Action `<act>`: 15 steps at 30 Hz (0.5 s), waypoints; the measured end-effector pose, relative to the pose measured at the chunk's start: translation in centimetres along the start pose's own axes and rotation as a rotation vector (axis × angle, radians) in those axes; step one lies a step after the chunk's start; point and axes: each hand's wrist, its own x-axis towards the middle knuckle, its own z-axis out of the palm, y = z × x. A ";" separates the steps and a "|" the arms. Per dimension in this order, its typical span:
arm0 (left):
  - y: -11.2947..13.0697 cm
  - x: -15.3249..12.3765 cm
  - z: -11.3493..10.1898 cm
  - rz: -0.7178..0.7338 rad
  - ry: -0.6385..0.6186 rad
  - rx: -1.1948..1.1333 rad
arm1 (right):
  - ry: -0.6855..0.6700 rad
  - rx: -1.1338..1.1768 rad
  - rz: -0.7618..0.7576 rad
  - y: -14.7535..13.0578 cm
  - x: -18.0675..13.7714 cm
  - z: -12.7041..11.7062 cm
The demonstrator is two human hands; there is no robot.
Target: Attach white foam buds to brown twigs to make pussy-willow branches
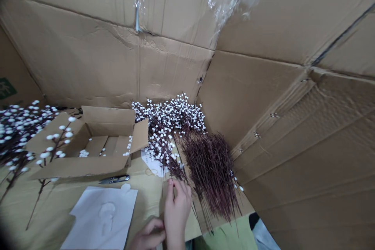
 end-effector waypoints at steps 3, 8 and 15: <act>-0.1 0.8 0.4 0.002 -0.013 -0.021 | 0.009 -0.031 -0.009 0.2 0.9 0.0; 0.5 1.2 0.8 0.098 -0.065 -0.022 | 0.002 -0.103 -0.040 0.9 3.0 -0.1; 1.0 2.1 2.3 0.237 -0.150 -0.017 | -0.002 -0.178 -0.102 2.6 3.6 0.8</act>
